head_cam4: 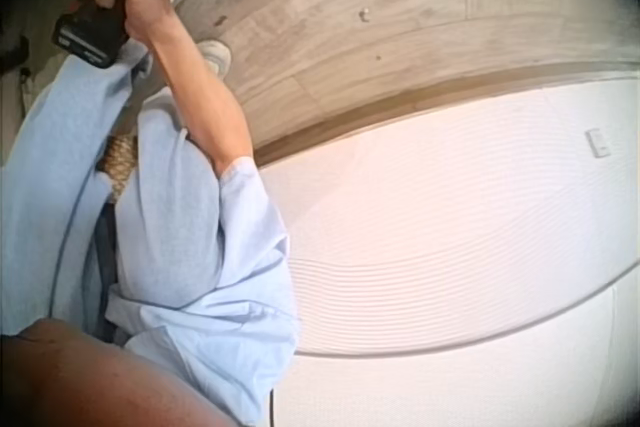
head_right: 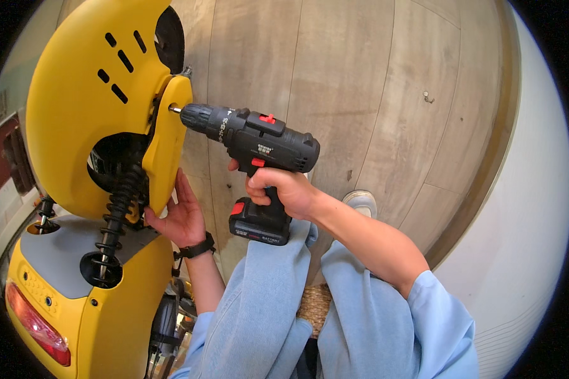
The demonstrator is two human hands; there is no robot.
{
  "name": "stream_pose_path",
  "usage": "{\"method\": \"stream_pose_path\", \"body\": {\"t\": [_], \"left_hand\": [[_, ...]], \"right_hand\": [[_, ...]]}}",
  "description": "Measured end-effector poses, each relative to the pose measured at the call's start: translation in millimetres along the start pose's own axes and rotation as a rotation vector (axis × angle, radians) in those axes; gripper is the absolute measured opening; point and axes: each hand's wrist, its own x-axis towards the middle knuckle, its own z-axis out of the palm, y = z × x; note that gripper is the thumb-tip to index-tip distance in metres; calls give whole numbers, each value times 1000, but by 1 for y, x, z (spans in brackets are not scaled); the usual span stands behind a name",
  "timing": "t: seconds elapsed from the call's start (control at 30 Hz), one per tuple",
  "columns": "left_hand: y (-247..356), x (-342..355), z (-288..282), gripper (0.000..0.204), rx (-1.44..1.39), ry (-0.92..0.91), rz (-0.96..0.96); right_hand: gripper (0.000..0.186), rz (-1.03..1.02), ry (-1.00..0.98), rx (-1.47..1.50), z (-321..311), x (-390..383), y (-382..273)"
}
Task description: Removing and reattaching a yellow plastic body panel on a motorcycle using an electric drill.
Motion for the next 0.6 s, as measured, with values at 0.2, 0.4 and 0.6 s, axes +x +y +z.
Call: {"method": "stream_pose_path", "body": {"t": [0.2, 0.4, 0.6], "left_hand": [[1, 2, -1, 89, 3, -40, -16], [0, 0, -1, 87, 9, -25, -2], [2, 1, 1, 85, -2, -33, -14]], "right_hand": [[40, 46, 9, 68, -2, 3, 1], [42, 74, 9, 154, -4, 7, 4], [41, 74, -34, 160, -3, 5, 6]]}}
